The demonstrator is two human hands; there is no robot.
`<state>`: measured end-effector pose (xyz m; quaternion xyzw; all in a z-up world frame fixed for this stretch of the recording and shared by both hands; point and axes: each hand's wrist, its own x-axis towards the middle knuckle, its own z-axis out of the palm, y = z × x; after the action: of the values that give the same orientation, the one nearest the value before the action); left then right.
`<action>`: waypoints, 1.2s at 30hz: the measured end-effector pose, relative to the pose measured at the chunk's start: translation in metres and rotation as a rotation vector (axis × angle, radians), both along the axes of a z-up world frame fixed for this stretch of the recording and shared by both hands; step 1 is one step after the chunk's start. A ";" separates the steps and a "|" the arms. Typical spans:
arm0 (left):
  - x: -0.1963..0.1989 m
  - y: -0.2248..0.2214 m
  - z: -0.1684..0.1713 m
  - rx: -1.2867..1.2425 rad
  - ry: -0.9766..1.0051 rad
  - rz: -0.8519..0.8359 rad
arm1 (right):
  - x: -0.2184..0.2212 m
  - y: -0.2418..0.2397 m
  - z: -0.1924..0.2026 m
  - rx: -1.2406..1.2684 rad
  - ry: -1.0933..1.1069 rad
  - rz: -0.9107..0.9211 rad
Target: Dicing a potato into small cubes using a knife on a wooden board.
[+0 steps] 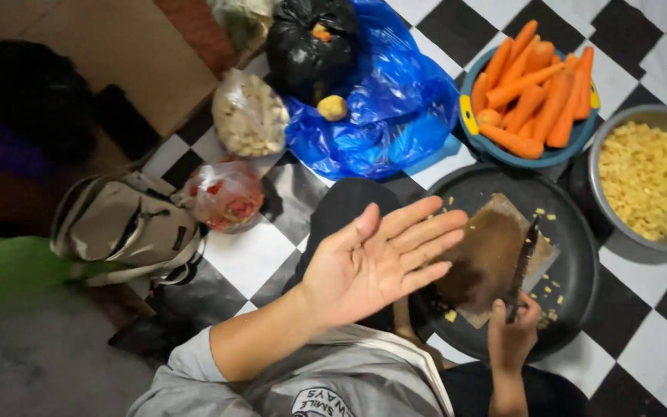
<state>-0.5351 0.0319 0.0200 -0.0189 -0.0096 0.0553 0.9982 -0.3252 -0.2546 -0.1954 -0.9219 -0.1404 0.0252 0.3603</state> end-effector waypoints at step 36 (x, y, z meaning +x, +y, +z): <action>0.197 0.326 -0.379 3.165 1.379 0.265 | -0.035 0.025 -0.024 0.318 0.550 -0.274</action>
<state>-0.3376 0.3575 -0.3595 -0.9262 -0.3426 -0.0652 0.1430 -0.3605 -0.2292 -0.2190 -0.8232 0.0847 0.2018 0.5238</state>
